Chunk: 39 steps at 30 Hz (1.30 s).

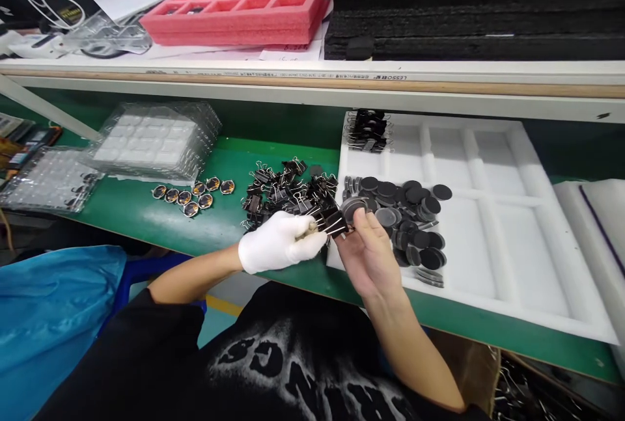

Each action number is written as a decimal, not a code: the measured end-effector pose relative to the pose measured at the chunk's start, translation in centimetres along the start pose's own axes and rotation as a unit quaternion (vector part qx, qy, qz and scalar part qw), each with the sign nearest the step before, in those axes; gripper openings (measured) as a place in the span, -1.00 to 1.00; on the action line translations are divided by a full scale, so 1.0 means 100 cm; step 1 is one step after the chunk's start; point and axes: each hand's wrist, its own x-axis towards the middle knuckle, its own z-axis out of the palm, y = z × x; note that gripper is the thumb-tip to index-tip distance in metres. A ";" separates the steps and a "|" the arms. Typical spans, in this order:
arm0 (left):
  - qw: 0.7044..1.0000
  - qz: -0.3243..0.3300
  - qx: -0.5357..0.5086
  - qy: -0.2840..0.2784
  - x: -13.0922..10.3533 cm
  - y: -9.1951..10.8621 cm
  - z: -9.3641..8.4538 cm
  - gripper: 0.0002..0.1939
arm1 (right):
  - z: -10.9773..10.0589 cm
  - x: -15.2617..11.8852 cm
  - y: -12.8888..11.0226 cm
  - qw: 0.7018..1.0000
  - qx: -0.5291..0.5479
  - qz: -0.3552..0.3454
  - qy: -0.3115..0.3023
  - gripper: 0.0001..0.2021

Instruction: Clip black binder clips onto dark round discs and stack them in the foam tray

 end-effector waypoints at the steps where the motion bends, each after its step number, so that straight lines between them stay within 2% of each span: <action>1: 1.000 -0.002 0.003 -0.002 0.000 0.000 -0.001 -0.62 | 0.001 0.000 0.001 1.000 -0.004 -0.009 -0.002 -0.79; 6: 0.999 -0.023 0.035 -0.025 0.000 0.007 -0.004 -0.62 | 0.007 -0.004 0.008 1.000 -0.006 -0.012 0.003 -0.74; 9: 0.994 -0.016 0.082 -0.071 0.000 0.006 -0.020 -0.69 | 0.004 -0.006 0.007 0.999 -0.004 -0.026 0.019 -0.73; 10: 0.993 -0.002 0.098 -0.068 0.000 0.002 -0.029 -0.69 | 0.002 -0.007 0.005 0.999 0.004 -0.037 0.026 -0.73; 11: 0.992 0.007 0.118 -0.045 0.001 -0.003 -0.040 -0.66 | 0.000 -0.007 0.003 0.998 0.018 -0.049 0.033 -0.73; 13: 0.982 -0.010 0.185 0.049 0.007 -0.021 -0.064 -0.55 | -0.005 -0.006 -0.004 0.996 0.046 -0.070 0.041 -0.73; 15: 0.944 -0.072 0.293 0.134 0.017 -0.044 -0.085 -0.50 | -0.010 -0.005 -0.009 0.994 0.060 -0.081 0.036 -0.74; 16: 0.925 -0.098 0.340 0.140 0.023 -0.056 -0.092 -0.50 | -0.012 -0.004 -0.011 0.994 0.057 -0.084 0.030 -0.74; 18: 0.906 -0.120 0.392 0.106 0.036 -0.075 -0.098 -0.50 | -0.013 -0.003 -0.012 0.996 0.042 -0.080 0.014 -0.75; 21: 0.895 -0.091 0.432 0.061 0.053 -0.090 -0.088 -0.48 | -0.013 -0.003 -0.008 0.998 0.012 -0.054 -0.008 -0.76; 24: 0.874 -0.059 0.480 0.032 0.065 -0.093 -0.070 -0.54 | -0.014 -0.004 -0.003 0.999 -0.011 -0.035 -0.024 -0.78; 26: 0.876 -0.068 0.478 0.019 0.069 -0.093 -0.062 -0.61 | -0.017 -0.005 -0.001 0.998 -0.027 -0.033 -0.038 -0.80; 28: 0.887 -0.093 0.450 0.035 0.068 -0.092 -0.061 -0.68 | -0.022 -0.005 -0.002 0.997 -0.041 -0.036 -0.047 -0.83; 31: 0.912 -0.106 0.382 0.106 0.059 -0.086 -0.070 -0.76 | -0.028 -0.005 -0.003 0.996 -0.059 -0.036 -0.055 -0.86; 34: 0.935 -0.071 0.255 0.238 0.042 -0.068 -0.072 -0.80 | -0.023 -0.003 -0.002 0.991 -0.104 -0.040 -0.075 -0.83; 37: 0.927 0.007 0.139 0.349 0.022 -0.041 -0.050 -0.82 | -0.006 0.000 0.004 0.980 -0.142 -0.044 -0.131 -0.77; 39: 0.914 0.086 0.138 0.372 0.010 -0.026 -0.029 -0.84 | 0.004 0.002 0.007 0.975 -0.137 -0.046 -0.167 -0.78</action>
